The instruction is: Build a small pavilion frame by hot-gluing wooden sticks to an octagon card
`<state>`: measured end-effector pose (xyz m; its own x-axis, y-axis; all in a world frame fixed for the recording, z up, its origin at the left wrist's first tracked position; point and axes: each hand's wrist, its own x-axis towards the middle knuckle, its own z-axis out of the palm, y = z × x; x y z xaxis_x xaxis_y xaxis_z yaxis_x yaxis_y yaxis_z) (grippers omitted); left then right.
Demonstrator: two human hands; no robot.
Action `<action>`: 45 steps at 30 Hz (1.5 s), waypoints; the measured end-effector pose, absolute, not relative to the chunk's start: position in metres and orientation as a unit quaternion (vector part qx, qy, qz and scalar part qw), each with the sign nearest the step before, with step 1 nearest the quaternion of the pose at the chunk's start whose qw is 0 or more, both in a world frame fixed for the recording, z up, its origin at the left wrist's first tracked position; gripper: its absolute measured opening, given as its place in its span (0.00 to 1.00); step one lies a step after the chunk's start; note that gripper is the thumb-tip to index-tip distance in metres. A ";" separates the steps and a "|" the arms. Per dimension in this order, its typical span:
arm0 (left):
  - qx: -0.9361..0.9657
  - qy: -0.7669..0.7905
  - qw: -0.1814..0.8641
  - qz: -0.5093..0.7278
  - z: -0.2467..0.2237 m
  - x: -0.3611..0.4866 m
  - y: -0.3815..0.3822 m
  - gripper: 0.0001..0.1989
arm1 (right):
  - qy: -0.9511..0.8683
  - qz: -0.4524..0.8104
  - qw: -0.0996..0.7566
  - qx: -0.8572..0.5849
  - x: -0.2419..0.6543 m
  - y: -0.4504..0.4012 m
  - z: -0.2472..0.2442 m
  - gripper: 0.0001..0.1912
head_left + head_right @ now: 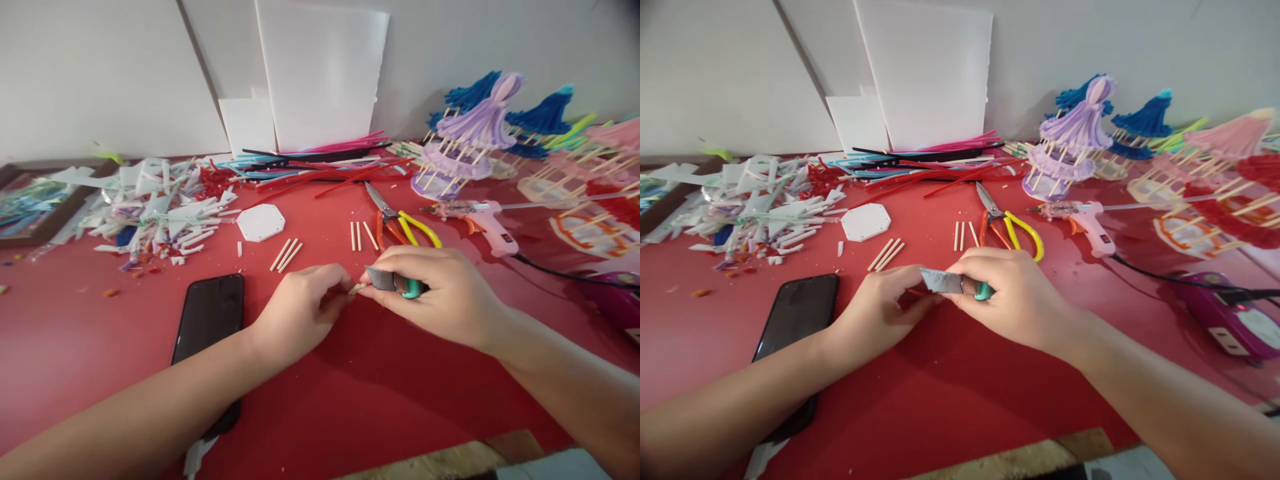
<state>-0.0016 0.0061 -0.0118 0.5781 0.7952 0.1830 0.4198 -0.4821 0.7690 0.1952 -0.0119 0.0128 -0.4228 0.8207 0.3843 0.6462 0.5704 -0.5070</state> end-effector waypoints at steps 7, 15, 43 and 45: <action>0.807 0.376 0.357 0.283 -0.012 0.000 0.007 0.06 | -0.819 0.158 0.296 -0.466 0.191 -0.011 0.009 0.04; 0.803 0.386 0.363 0.273 -0.010 0.001 0.007 0.05 | -0.814 0.158 0.295 -0.474 0.192 -0.010 0.007 0.04; 0.677 0.437 0.522 0.280 -0.013 0.001 0.012 0.13 | -0.730 0.023 0.284 -0.621 0.205 0.025 -0.001 0.15; 0.672 0.419 0.537 0.291 -0.012 0.001 0.013 0.09 | -0.740 0.028 0.285 -0.608 0.204 0.019 -0.002 0.15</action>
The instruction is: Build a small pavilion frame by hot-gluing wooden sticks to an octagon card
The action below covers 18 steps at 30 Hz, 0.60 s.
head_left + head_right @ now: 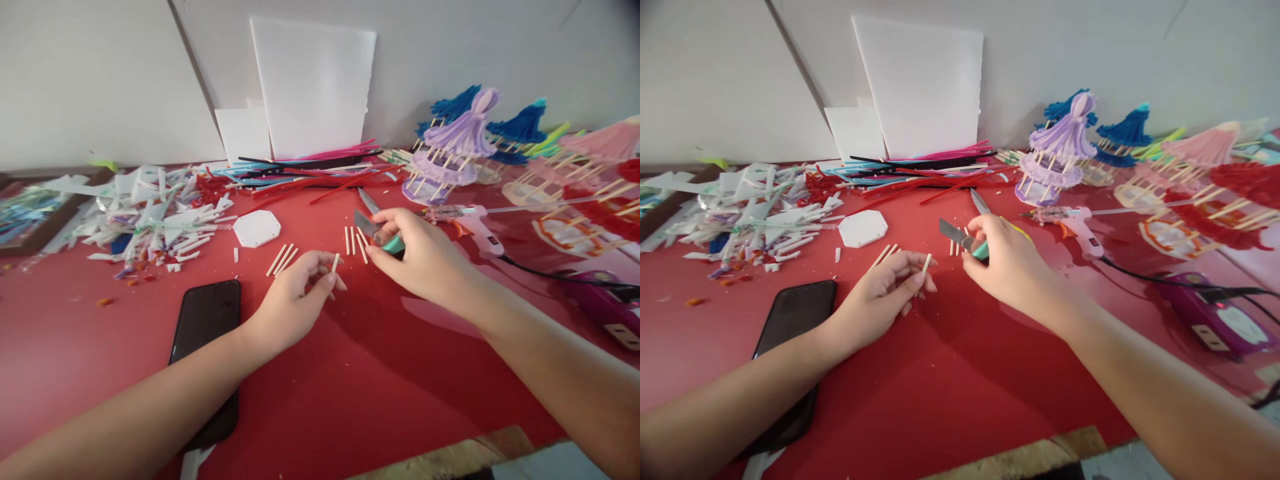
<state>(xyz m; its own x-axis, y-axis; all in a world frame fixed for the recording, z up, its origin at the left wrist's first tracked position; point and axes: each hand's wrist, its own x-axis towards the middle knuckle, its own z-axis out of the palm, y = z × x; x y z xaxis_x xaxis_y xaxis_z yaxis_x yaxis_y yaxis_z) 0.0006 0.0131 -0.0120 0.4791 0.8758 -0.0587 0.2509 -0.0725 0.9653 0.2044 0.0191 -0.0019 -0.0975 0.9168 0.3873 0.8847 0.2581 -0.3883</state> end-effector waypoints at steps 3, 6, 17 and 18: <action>0.654 0.402 0.562 0.308 -0.010 0.000 0.015 0.07 | -0.770 0.019 0.277 -0.574 0.203 0.010 -0.001 0.05; 0.599 0.385 0.617 0.335 -0.011 -0.002 0.015 0.09 | -0.797 0.037 0.278 -0.535 0.201 0.002 0.002 0.03; 0.658 0.341 0.584 0.332 -0.010 -0.001 0.010 0.06 | -0.830 0.121 0.307 -0.450 0.187 -0.014 0.007 0.10; 0.669 0.337 0.572 0.334 -0.008 -0.001 0.011 0.06 | -0.835 0.128 0.306 -0.438 0.186 -0.015 0.007 0.10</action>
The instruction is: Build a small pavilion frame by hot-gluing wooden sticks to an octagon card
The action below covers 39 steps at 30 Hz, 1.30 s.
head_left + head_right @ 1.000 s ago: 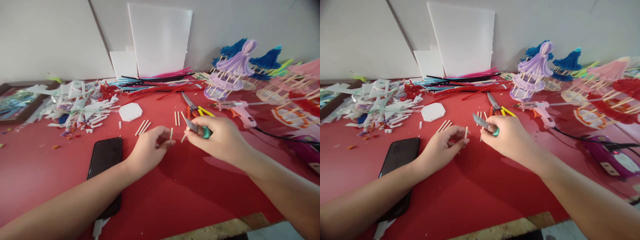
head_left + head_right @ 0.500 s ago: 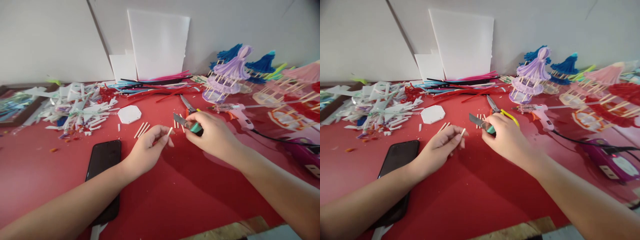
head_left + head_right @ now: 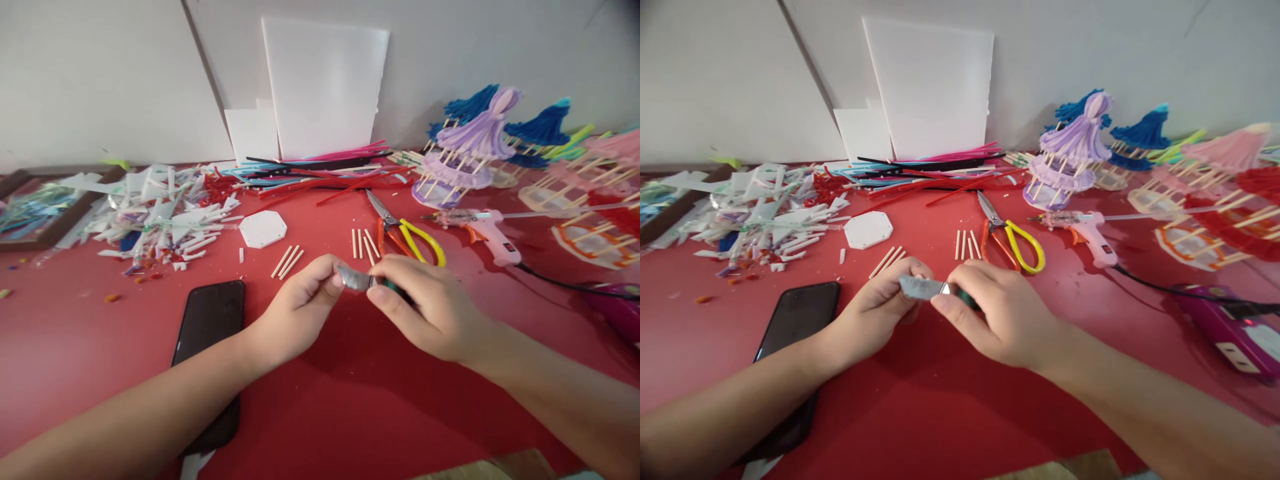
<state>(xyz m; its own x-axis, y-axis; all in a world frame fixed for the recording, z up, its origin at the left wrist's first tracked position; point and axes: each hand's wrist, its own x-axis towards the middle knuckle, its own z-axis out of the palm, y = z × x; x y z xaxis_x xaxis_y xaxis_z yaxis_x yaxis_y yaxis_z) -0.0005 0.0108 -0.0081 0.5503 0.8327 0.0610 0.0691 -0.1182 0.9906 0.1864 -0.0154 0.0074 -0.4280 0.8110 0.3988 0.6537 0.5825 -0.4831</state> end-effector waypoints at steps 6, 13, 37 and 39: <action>0.692 0.306 0.566 0.326 -0.003 0.000 0.011 0.07 | -0.856 0.136 0.286 -0.408 0.184 -0.020 0.006 0.11; 0.710 0.295 0.551 0.325 -0.003 -0.001 0.012 0.09 | -0.858 0.131 0.297 -0.399 0.185 -0.019 0.004 0.11; 0.677 0.269 0.616 0.299 0.002 -0.003 0.009 0.10 | -0.864 0.176 0.289 -0.374 0.186 -0.020 0.006 0.16; 0.674 0.261 0.623 0.301 0.003 -0.003 0.007 0.10 | -0.861 0.186 0.288 -0.375 0.186 -0.020 0.007 0.17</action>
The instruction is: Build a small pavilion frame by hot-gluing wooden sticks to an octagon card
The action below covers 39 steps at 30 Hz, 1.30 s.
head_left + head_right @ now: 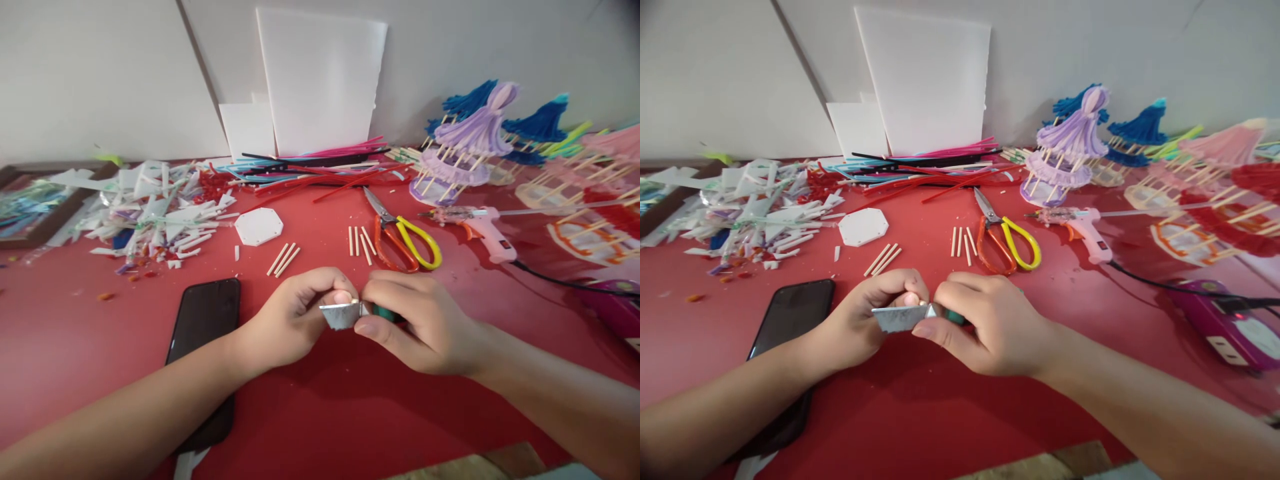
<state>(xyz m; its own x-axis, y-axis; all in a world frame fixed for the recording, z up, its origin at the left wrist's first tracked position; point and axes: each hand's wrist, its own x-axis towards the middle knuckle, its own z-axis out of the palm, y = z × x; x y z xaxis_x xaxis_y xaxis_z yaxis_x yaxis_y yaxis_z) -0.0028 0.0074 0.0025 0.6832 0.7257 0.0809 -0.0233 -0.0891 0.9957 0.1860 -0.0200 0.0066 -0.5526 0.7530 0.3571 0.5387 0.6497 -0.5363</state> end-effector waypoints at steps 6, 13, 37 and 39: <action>0.686 0.248 0.610 0.311 0.005 -0.003 0.006 0.10 | -0.862 0.168 0.276 -0.391 0.189 -0.020 0.006 0.18; 0.729 0.245 0.551 0.325 0.010 -0.005 0.007 0.11 | -0.868 0.123 0.282 -0.390 0.192 -0.023 0.010 0.19; 0.701 0.240 0.558 0.374 -0.002 -0.008 0.007 0.09 | -0.756 0.054 0.403 -0.512 0.208 -0.001 0.015 0.12; 0.679 0.263 0.567 0.385 -0.003 -0.007 0.009 0.08 | -0.782 0.056 0.354 -0.510 0.198 -0.006 0.009 0.07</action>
<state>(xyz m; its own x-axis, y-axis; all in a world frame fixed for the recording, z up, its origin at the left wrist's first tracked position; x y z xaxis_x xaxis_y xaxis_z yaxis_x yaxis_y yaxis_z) -0.0068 0.0085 -0.0034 0.5654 0.7936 0.2245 -0.0789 -0.2189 0.9725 0.1979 -0.0056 0.0087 -0.2295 0.8372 0.4964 0.7585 0.4735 -0.4477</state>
